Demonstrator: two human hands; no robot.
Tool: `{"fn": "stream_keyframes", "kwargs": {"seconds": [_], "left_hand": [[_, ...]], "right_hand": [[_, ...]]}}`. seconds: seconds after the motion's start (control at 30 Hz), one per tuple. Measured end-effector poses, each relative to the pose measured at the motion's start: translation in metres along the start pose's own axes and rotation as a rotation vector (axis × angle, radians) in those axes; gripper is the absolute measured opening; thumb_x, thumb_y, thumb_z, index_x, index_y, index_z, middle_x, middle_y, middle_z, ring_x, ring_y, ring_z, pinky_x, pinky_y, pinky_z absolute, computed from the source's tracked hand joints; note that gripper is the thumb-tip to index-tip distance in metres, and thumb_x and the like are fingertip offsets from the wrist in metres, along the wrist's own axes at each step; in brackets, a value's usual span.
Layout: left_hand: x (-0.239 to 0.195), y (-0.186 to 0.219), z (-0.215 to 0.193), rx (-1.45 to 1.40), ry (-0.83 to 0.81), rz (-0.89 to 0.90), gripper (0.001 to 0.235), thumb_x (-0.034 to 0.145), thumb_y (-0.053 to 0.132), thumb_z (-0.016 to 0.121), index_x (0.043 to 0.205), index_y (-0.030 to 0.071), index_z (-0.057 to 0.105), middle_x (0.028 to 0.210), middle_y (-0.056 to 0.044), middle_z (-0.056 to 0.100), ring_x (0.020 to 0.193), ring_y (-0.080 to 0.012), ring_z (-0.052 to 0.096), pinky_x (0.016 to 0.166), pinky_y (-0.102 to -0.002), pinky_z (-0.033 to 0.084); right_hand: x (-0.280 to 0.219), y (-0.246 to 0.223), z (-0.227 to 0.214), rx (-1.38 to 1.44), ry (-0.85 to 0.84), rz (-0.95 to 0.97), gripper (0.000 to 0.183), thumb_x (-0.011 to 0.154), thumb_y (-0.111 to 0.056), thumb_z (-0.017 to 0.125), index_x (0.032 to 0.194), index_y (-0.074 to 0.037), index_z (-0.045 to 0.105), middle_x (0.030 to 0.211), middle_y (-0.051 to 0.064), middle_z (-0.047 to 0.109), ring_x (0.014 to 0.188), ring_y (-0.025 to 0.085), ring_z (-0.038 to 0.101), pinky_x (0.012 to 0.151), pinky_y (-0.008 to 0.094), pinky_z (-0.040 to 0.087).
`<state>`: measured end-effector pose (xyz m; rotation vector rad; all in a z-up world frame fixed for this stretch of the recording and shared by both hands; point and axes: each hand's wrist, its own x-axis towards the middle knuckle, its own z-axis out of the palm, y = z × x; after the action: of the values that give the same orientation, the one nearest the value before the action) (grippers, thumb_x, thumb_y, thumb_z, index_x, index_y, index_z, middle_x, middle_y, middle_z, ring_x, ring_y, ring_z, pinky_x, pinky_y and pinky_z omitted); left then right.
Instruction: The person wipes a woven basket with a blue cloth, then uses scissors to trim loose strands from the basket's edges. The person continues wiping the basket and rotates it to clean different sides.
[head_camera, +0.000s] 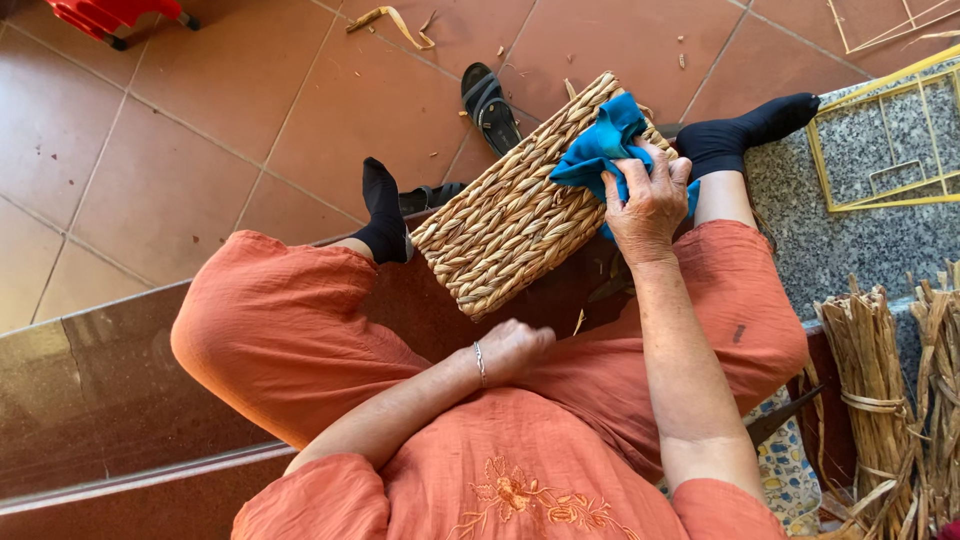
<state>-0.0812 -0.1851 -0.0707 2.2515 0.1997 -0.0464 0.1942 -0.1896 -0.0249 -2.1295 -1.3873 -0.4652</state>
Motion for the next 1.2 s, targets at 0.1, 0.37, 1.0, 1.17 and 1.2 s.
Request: {"fn": "stream_keyframes", "kwargs": {"seconds": [0.1, 0.37, 1.0, 1.17, 1.2], "left_hand": [[-0.015, 0.010, -0.017, -0.027, 0.058, -0.018, 0.012, 0.084, 0.013, 0.072, 0.089, 0.008, 0.062, 0.065, -0.016, 0.067, 0.061, -0.0361, 0.068, 0.057, -0.048, 0.055], [-0.009, 0.016, -0.072, 0.324, 0.462, 0.040, 0.031, 0.087, 0.013, 0.067, 0.116, 0.001, 0.065, 0.098, -0.013, 0.060, 0.093, -0.0308, 0.058, 0.079, -0.042, 0.048], [0.043, -0.041, -0.049, 0.719, -0.056, 0.449, 0.014, 0.084, 0.020, 0.063, 0.078, 0.008, 0.066, 0.080, -0.008, 0.065, 0.094, -0.0261, 0.058, 0.086, -0.039, 0.046], [0.069, -0.053, -0.040, 0.810, -0.294, 0.338, 0.014, 0.084, 0.018, 0.064, 0.074, 0.009, 0.068, 0.080, -0.009, 0.066, 0.081, -0.0264, 0.064, 0.081, -0.041, 0.049], [0.073, -0.054, -0.041, 0.830, -0.352, 0.313, 0.015, 0.084, 0.018, 0.065, 0.073, 0.009, 0.069, 0.081, -0.009, 0.066, 0.078, -0.0266, 0.065, 0.079, -0.041, 0.049]], "right_hand": [[0.001, -0.001, -0.001, 0.025, -0.008, 0.010, 0.024, 0.088, -0.019, 0.089, 0.105, -0.016, 0.072, 0.133, 0.005, 0.067, 0.107, 0.033, 0.055, 0.092, 0.042, 0.052], [0.004, -0.001, 0.001, 0.017, -0.009, 0.003, 0.022, 0.090, -0.019, 0.086, 0.105, -0.014, 0.071, 0.131, 0.008, 0.066, 0.109, 0.034, 0.055, 0.093, 0.044, 0.051], [0.010, -0.010, 0.007, 0.004, 0.086, 0.046, 0.018, 0.081, -0.025, 0.078, 0.094, -0.015, 0.070, 0.118, 0.007, 0.068, 0.101, 0.034, 0.058, 0.084, 0.045, 0.052], [0.008, -0.011, 0.007, 0.020, 0.062, 0.061, 0.018, 0.081, -0.025, 0.078, 0.095, -0.016, 0.070, 0.118, 0.007, 0.068, 0.101, 0.033, 0.058, 0.084, 0.045, 0.052], [0.008, -0.011, 0.007, 0.025, 0.056, 0.063, 0.018, 0.081, -0.025, 0.078, 0.094, -0.016, 0.071, 0.119, 0.007, 0.068, 0.101, 0.033, 0.058, 0.084, 0.045, 0.052]]}}
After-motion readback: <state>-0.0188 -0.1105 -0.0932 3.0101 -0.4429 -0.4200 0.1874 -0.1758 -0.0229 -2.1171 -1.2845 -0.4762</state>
